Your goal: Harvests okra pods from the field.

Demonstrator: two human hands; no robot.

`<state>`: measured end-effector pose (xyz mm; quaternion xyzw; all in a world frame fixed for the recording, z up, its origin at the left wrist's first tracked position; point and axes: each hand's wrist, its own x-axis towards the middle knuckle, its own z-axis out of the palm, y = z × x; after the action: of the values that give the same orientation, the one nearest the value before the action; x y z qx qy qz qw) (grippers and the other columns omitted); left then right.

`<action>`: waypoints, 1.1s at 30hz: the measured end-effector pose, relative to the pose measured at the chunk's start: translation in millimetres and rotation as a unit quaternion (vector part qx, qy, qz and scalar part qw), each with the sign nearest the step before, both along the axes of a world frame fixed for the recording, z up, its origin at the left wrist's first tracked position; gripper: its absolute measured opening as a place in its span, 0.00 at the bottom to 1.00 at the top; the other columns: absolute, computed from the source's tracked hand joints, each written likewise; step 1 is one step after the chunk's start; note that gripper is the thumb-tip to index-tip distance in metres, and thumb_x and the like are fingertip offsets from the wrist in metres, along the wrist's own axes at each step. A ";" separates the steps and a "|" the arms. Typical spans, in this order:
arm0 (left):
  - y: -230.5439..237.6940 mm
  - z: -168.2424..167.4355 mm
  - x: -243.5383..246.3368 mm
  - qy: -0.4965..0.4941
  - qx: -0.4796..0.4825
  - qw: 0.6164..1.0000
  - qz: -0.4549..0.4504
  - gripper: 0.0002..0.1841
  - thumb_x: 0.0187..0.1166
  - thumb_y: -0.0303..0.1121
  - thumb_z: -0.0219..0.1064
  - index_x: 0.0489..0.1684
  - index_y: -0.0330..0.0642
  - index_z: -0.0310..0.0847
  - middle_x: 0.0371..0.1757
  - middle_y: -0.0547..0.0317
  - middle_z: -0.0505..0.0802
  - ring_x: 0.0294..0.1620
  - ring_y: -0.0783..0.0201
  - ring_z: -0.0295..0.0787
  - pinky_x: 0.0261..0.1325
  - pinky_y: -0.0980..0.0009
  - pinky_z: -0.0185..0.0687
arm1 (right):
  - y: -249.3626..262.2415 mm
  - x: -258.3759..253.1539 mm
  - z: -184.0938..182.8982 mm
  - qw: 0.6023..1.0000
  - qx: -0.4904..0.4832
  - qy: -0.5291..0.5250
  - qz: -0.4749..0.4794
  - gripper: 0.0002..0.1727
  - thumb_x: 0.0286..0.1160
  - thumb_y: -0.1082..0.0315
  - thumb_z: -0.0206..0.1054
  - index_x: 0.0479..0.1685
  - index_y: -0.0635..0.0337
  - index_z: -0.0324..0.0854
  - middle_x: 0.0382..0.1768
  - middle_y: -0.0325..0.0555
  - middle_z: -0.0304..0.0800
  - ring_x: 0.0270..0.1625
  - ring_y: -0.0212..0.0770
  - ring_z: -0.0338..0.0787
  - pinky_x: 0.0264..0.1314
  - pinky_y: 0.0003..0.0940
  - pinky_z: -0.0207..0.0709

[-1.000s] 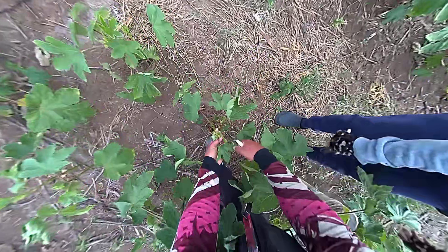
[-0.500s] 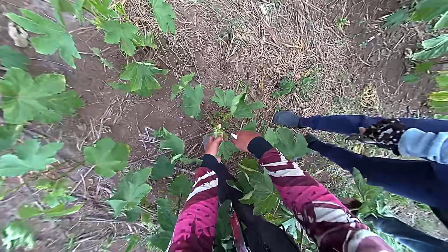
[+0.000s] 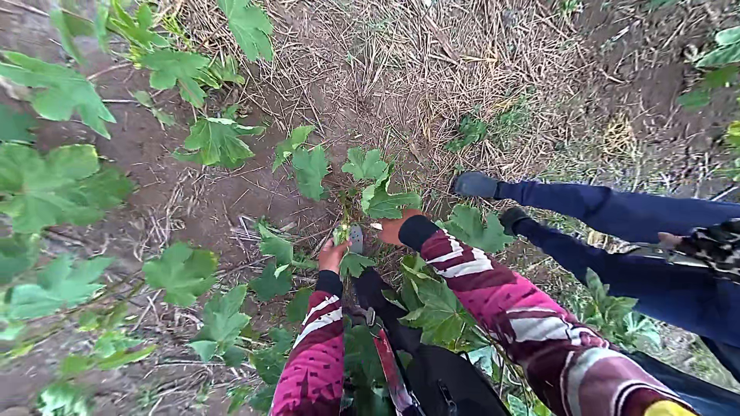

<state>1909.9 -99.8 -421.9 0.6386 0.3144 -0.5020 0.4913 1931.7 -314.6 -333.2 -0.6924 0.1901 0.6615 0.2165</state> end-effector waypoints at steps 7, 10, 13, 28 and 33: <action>2.6 14.9 14.2 0.009 0.031 0.999 -0.038 0.15 0.81 0.26 0.70 0.62 0.30 0.81 0.51 0.46 0.93 0.50 0.62 0.90 0.59 0.63 0.84 | 6.6 8.6 -8.6 0.997 -0.036 -0.052 0.044 0.27 0.74 0.51 0.69 0.67 0.57 0.85 0.66 0.66 0.86 0.72 0.70 0.82 0.67 0.80 0.70; 3.9 15.7 15.6 0.008 0.035 0.998 -0.045 0.16 0.78 0.26 0.73 0.61 0.31 0.83 0.53 0.44 0.93 0.53 0.59 0.90 0.62 0.60 0.83 | 10.5 5.8 -10.3 0.997 -0.043 -0.044 0.043 0.27 0.74 0.52 0.70 0.69 0.57 0.85 0.68 0.66 0.85 0.75 0.70 0.80 0.70 0.79 0.68; 5.5 9.4 11.8 -0.004 0.026 0.998 -0.060 0.15 0.78 0.27 0.73 0.59 0.32 0.85 0.51 0.46 0.94 0.51 0.60 0.90 0.61 0.60 0.84 | 18.2 -9.4 -36.5 0.999 -0.025 -0.018 0.018 0.26 0.83 0.56 0.64 0.75 0.63 0.80 0.73 0.70 0.81 0.79 0.71 0.75 0.78 0.78 0.62; 50.4 44.4 12.9 -0.001 0.089 0.994 0.059 0.19 0.87 0.33 0.64 0.73 0.36 0.75 0.49 0.48 0.92 0.36 0.61 0.88 0.35 0.66 0.84 | 24.6 -27.8 10.9 0.998 0.008 -0.059 0.033 0.28 0.84 0.46 0.60 0.64 0.61 0.84 0.62 0.66 0.89 0.66 0.70 0.87 0.63 0.77 0.75; 56.0 133.3 48.6 -0.110 0.004 0.990 0.084 0.21 0.87 0.26 0.58 0.78 0.36 0.64 0.53 0.47 0.92 0.41 0.57 0.93 0.41 0.60 0.92 | 23.9 -123.2 58.1 0.988 0.035 -0.025 -0.149 0.34 0.82 0.37 0.60 0.68 0.58 0.84 0.62 0.65 0.89 0.68 0.67 0.87 0.67 0.77 0.75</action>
<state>1958.5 -43.8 -288.6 0.6636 0.3129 -0.3844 0.5603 1808.6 -290.8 -275.1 -0.6647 0.2622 0.6106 0.3413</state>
